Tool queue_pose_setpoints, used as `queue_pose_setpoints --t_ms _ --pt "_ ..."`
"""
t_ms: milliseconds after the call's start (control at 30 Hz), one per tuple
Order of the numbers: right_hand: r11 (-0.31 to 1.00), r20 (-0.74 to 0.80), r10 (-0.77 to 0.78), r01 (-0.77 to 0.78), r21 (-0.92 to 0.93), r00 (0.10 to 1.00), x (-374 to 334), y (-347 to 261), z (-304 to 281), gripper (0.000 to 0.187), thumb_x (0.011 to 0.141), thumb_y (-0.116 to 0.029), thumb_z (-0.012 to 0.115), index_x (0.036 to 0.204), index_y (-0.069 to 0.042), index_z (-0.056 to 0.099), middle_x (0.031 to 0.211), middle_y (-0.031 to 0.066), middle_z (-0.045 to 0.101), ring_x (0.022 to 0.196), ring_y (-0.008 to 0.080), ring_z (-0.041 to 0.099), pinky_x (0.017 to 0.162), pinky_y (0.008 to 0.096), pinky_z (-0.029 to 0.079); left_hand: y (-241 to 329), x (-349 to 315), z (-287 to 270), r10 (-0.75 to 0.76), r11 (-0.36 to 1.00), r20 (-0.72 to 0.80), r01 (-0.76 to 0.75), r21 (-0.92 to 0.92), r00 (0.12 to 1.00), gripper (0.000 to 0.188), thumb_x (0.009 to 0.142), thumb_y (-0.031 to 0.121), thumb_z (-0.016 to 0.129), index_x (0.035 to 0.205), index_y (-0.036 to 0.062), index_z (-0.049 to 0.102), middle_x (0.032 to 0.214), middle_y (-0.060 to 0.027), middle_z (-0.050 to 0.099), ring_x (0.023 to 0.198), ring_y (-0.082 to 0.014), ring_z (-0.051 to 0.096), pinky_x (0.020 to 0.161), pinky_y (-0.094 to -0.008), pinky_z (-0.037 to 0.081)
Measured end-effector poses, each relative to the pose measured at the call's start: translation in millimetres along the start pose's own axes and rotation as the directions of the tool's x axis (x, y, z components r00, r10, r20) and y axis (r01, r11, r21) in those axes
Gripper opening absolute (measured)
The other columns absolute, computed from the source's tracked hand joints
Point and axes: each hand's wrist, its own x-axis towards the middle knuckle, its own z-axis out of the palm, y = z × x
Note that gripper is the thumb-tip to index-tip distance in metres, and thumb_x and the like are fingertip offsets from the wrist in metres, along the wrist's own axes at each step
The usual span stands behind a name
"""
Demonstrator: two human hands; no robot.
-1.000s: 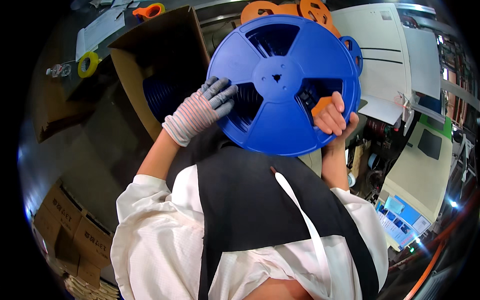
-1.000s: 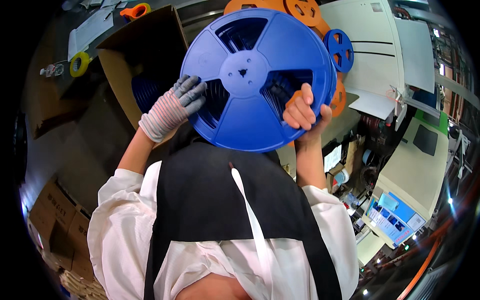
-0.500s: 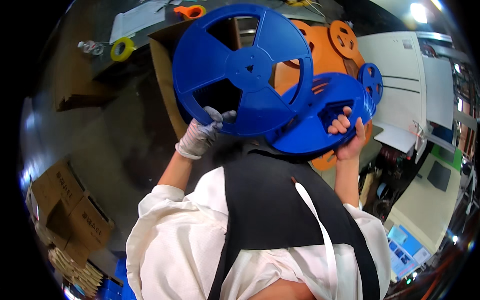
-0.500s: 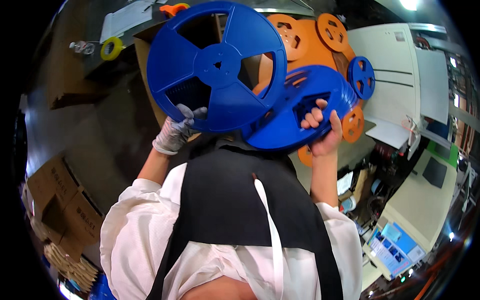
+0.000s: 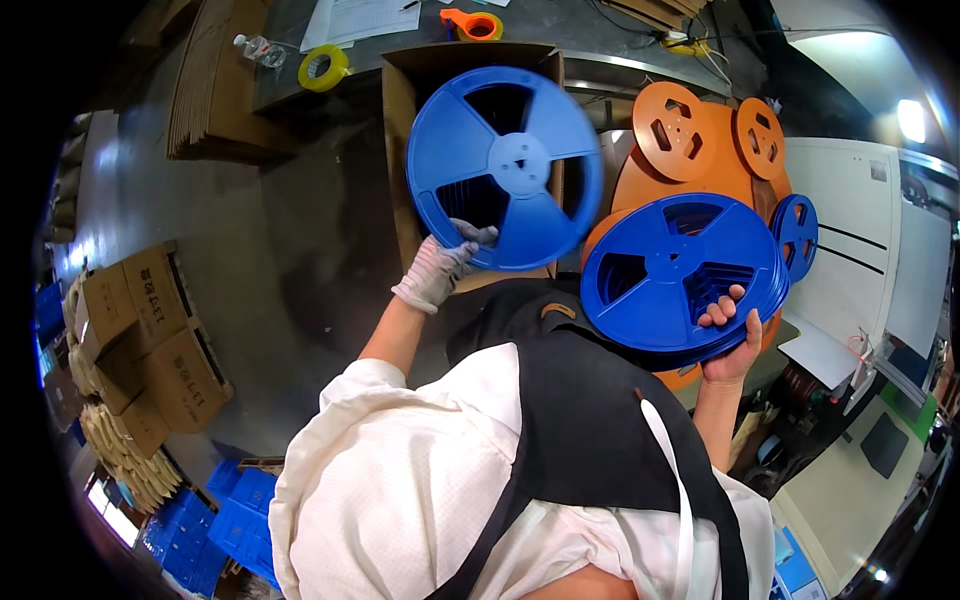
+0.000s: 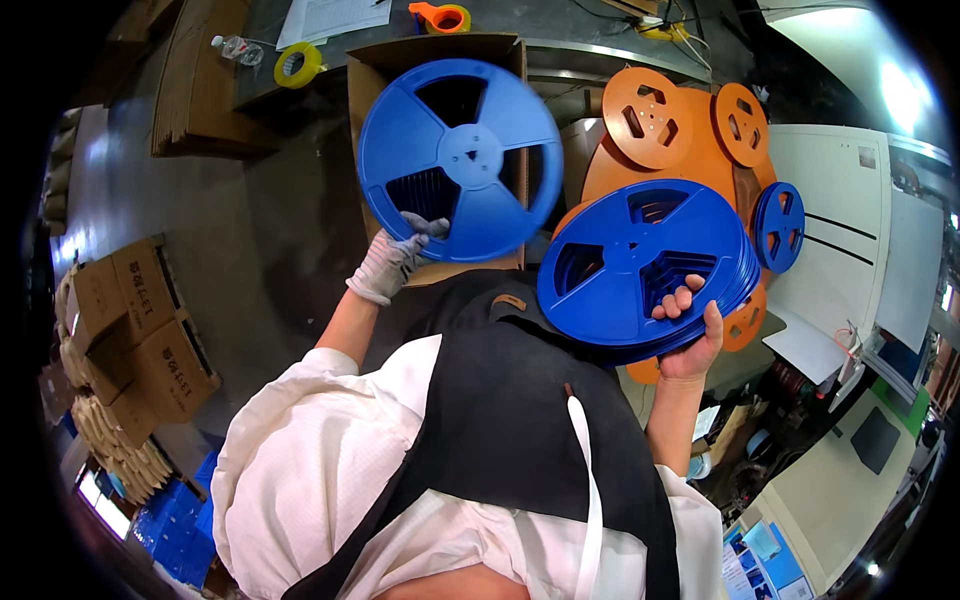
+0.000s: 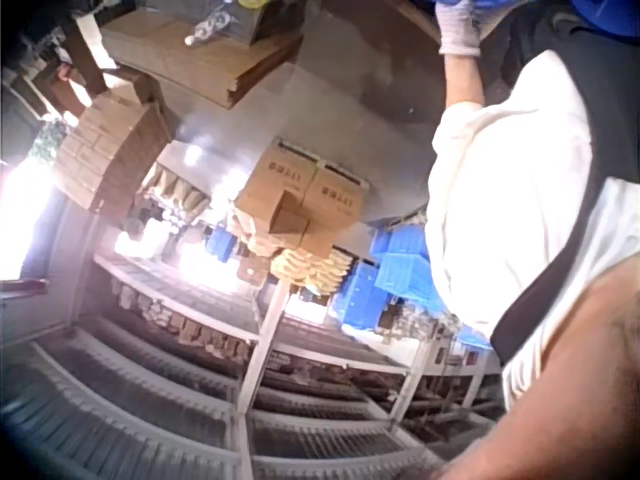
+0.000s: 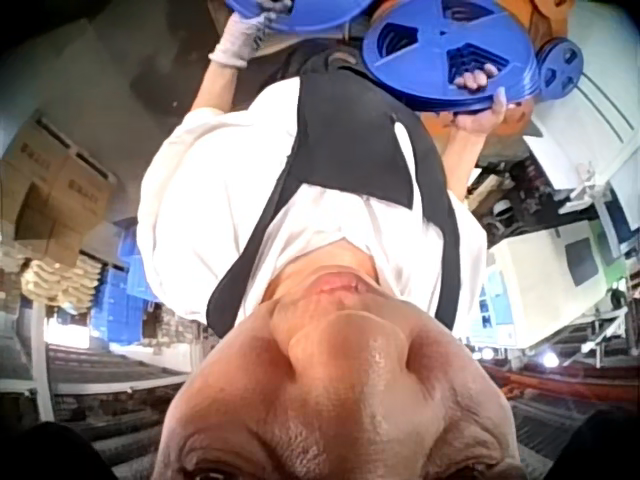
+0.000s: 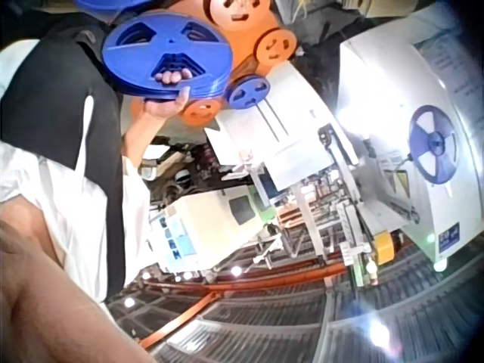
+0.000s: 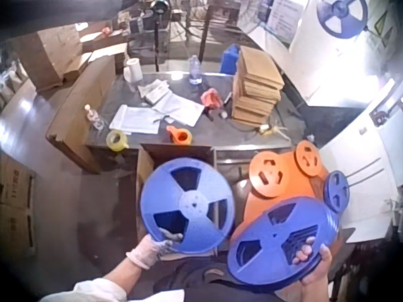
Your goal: The person picks up blue plastic spools from a stack on a table and places them into a cardboard box. The person handles the spools one by one, inspecting them briefly before stacking them inside the box.
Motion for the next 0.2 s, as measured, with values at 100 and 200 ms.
queue_pose_setpoints --t_ms 100,200 --pt "0.997 0.056 0.038 -0.041 0.063 0.998 3 -1 -9 0.039 0.090 -0.027 0.059 0.119 -0.003 0.052 0.083 0.0045 0.054 0.076 0.0163 0.054 0.079 0.0362 0.053 -16 42 -36 0.076 0.921 -0.229 0.020 0.390 0.971 0.017 0.088 -0.005 0.055 0.101 0.0049 0.056 0.103 -0.0112 0.065 0.107 -0.0210 0.061 0.092 -0.0322 0.049" --pt "0.994 0.095 0.045 -0.054 0.095 0.994 5 -4 -23 0.040 0.090 -0.028 0.060 0.122 -0.005 0.050 0.084 0.0045 0.054 0.076 0.0166 0.055 0.080 0.0357 0.052 -22 83 -54 0.074 0.565 -0.379 0.274 0.778 0.923 0.027 0.088 0.004 0.061 0.114 0.0062 0.054 0.120 -0.0133 0.059 0.111 -0.0213 0.058 0.092 -0.0326 0.050"
